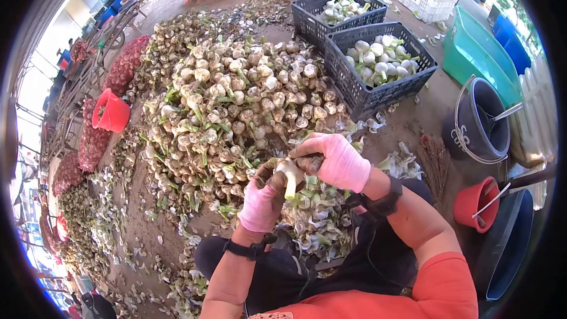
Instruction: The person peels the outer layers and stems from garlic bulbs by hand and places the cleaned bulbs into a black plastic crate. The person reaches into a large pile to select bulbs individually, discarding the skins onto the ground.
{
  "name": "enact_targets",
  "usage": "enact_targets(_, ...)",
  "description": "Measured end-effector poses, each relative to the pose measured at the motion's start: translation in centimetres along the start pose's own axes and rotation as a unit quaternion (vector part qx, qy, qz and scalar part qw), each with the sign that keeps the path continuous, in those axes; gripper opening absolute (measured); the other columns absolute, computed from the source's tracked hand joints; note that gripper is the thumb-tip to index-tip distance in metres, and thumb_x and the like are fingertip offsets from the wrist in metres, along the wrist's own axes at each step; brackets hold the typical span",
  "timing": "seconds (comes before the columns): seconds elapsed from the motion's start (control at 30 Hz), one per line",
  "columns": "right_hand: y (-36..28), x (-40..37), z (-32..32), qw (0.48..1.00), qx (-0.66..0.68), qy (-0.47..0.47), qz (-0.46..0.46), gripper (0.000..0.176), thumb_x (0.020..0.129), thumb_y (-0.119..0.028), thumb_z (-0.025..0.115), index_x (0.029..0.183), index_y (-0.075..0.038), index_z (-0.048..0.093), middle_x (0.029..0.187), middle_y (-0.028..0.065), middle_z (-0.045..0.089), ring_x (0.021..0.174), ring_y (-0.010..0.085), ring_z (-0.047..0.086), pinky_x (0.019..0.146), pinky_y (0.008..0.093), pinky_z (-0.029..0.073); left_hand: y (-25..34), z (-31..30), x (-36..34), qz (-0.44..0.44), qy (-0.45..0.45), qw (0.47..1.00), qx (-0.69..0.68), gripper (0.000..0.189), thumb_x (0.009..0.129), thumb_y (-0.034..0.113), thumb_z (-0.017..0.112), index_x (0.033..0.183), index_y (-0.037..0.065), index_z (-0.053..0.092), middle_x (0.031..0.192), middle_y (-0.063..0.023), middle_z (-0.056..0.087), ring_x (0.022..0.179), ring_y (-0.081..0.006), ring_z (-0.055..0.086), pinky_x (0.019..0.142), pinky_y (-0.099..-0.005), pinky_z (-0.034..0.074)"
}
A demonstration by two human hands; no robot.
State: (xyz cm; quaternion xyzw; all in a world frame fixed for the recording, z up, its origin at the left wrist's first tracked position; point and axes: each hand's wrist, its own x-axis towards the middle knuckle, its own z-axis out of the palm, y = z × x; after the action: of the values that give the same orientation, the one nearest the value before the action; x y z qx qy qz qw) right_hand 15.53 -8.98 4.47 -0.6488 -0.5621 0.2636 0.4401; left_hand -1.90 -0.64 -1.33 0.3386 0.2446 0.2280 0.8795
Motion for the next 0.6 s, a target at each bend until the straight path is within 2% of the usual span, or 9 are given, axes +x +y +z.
enact_targets(0.13,0.3,-0.3,0.4,0.999,-0.030,0.020,-0.016,0.020,0.074,0.000,0.063,0.094,-0.001,0.068,0.084,0.0132,0.065,0.078,0.0255,0.065,0.071,0.0317,0.051,-0.1,0.1,0.1,-0.010,0.007,1.000,0.010,0.044,0.083,0.018,0.070,0.119,0.002,0.050,0.109,-0.0119,0.061,0.100,-0.0231,0.061,0.088,-0.0379,0.050)
enact_targets(0.23,0.3,-0.4,0.1,1.000,-0.015,0.010,-0.002,0.019,0.077,0.000,0.061,0.095,0.000,0.067,0.083,0.0107,0.066,0.077,0.0205,0.065,0.070,0.0305,0.051,0.1,0.2,0.4,-0.015,-0.025,0.999,-0.034,0.048,0.082,0.024,0.070,0.119,0.001,0.050,0.110,-0.0119,0.060,0.100,-0.0234,0.061,0.089,-0.0395,0.050)
enact_targets(0.3,0.1,-0.6,-0.3,0.986,0.134,-0.023,0.092,0.020,0.079,0.000,0.060,0.098,0.000,0.066,0.082,0.0071,0.066,0.077,0.0139,0.062,0.071,0.0288,0.051,0.6,0.4,0.1,-0.029,-0.040,0.998,-0.041,0.049,0.082,0.026,0.071,0.119,0.001,0.050,0.110,-0.0116,0.060,0.100,-0.0234,0.061,0.089,-0.0395,0.050)
enact_targets(0.37,0.2,-0.6,-0.8,0.983,0.155,-0.031,0.093,0.019,0.080,0.000,0.060,0.098,0.001,0.065,0.083,0.0057,0.065,0.078,0.0118,0.061,0.071,0.0282,0.050,1.0,0.9,-0.1,-0.042,-0.056,0.996,-0.048,0.050,0.081,0.028,0.071,0.118,0.002,0.050,0.110,-0.0113,0.060,0.099,-0.0234,0.061,0.089,-0.0394,0.050)
enact_targets(0.4,0.1,-0.6,-1.1,0.979,0.176,-0.038,0.093,0.019,0.081,-0.001,0.060,0.099,0.001,0.065,0.083,0.0042,0.065,0.079,0.0096,0.059,0.072,0.0277,0.050,1.2,1.3,-0.2,-0.036,-0.031,0.998,-0.045,0.050,0.080,0.028,0.071,0.118,0.002,0.051,0.109,-0.0112,0.060,0.099,-0.0235,0.061,0.089,-0.0395,0.049)
enact_targets(0.47,-0.2,-0.7,-0.9,0.978,0.183,-0.035,0.091,0.019,0.079,0.001,0.061,0.098,0.000,0.066,0.084,0.0068,0.065,0.078,0.0136,0.062,0.073,0.0285,0.050,0.9,1.2,0.0,-0.029,-0.005,0.999,-0.042,0.050,0.080,0.028,0.072,0.118,0.002,0.051,0.109,-0.0111,0.060,0.099,-0.0237,0.061,0.089,-0.0396,0.049)
enact_targets(0.53,0.1,-0.8,-0.5,0.999,0.002,0.007,-0.041,0.022,0.076,0.002,0.063,0.097,-0.002,0.067,0.084,0.0095,0.065,0.078,0.0200,0.064,0.072,0.0301,0.051,0.0,0.6,0.4,-0.006,-0.020,0.999,-0.029,0.049,0.081,0.028,0.071,0.117,0.002,0.051,0.108,-0.0113,0.060,0.099,-0.0243,0.061,0.088,-0.0404,0.050)
enact_targets(0.57,0.4,-0.9,-0.5,0.999,-0.014,0.022,-0.048,0.024,0.072,0.002,0.065,0.095,-0.003,0.068,0.083,0.0113,0.064,0.078,0.0252,0.064,0.070,0.0317,0.052,-0.1,0.7,0.4,-0.009,-0.020,0.999,-0.028,0.049,0.081,0.028,0.071,0.117,0.002,0.051,0.108,-0.0113,0.060,0.099,-0.0243,0.061,0.088,-0.0404,0.050)
enact_targets(0.6,0.4,-1.1,-0.5,0.999,-0.014,0.023,-0.045,0.024,0.072,0.002,0.065,0.095,-0.003,0.068,0.083,0.0113,0.064,0.078,0.0252,0.064,0.070,0.0317,0.052,-0.1,0.9,0.4,-0.012,-0.019,1.000,-0.021,0.050,0.081,0.028,0.071,0.118,0.002,0.050,0.109,-0.0114,0.060,0.099,-0.0245,0.061,0.088,-0.0405,0.050)
